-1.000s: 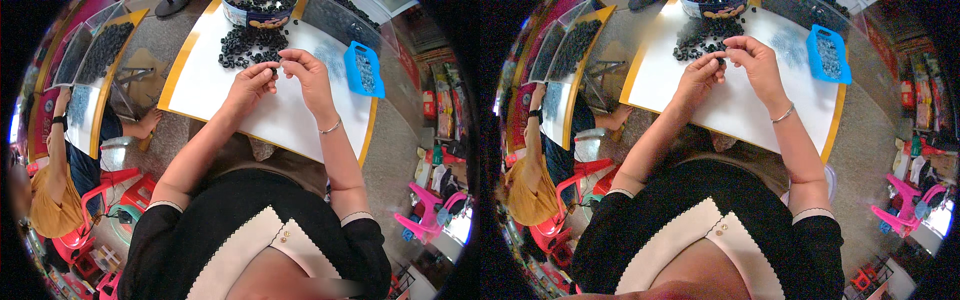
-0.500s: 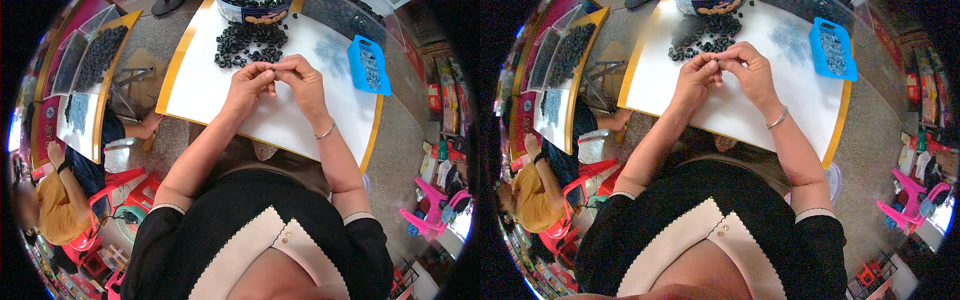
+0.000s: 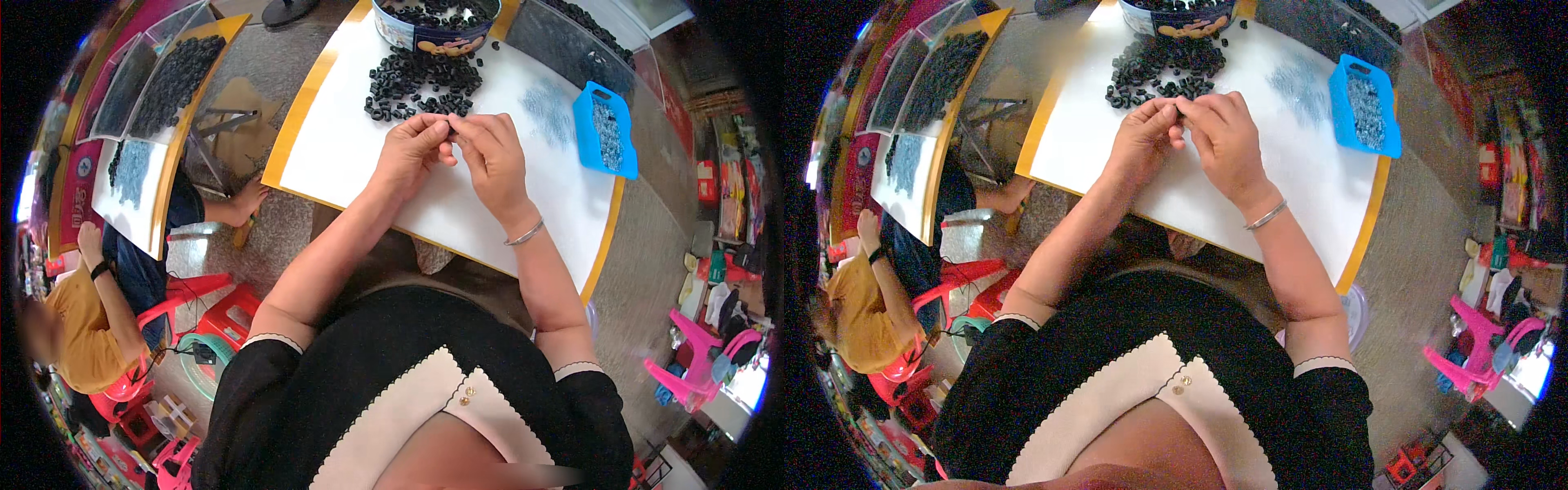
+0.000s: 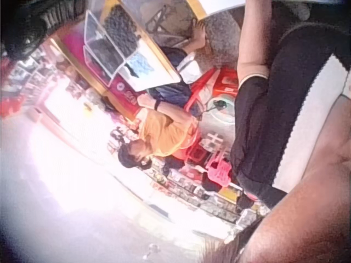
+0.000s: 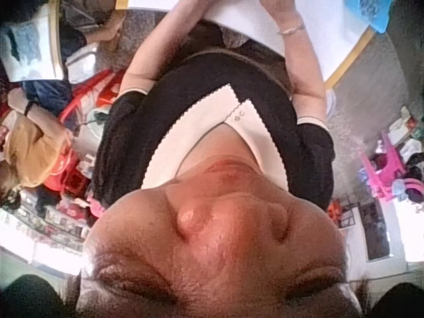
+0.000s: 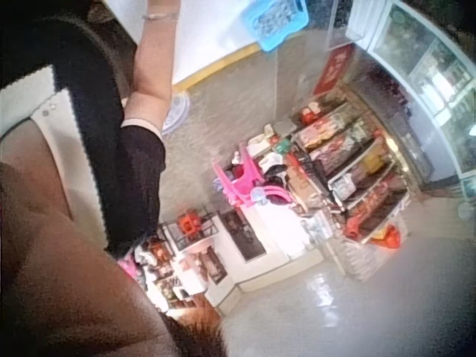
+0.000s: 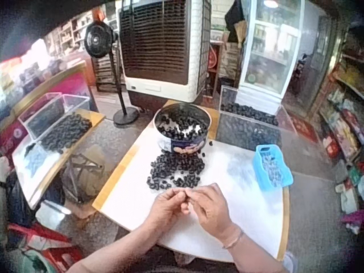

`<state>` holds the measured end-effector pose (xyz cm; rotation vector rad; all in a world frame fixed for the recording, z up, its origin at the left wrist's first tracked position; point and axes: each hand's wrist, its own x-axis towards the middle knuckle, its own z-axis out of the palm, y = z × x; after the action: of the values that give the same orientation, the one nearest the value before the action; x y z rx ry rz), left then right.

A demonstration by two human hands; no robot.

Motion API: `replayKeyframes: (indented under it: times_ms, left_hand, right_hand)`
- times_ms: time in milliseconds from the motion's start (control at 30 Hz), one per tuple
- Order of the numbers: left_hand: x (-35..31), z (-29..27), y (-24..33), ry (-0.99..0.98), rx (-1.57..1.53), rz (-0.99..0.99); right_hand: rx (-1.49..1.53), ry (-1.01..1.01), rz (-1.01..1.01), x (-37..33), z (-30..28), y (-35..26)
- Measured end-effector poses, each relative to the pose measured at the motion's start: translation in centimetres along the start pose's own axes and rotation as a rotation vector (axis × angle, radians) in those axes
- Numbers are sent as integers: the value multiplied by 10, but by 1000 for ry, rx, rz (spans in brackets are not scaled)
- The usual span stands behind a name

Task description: The person assembles small black plastic housings by hand, inserting small blue plastic inserts into them at a table.

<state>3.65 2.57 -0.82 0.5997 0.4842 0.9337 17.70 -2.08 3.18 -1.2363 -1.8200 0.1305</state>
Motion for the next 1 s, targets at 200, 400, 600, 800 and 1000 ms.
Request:
replayKeyframes:
  times_ms: [200,400,600,800,1000]
  left_hand:
    - [-2,3,1,10,19,7]
    - [1,0,-1,8,-22,13]
    - [0,3,2,-24,-70,-4]
    - [-2,3,2,-31,-15,-56]
    - [-7,7,4,-130,141,-178]
  right_hand:
    - [21,17,-16,-1,2,-2]
    - [94,3,22,-2,5,0]
    - [190,1,170,-3,4,2]
    - [568,167,565,5,-6,12]
    - [134,30,547,21,-13,48]
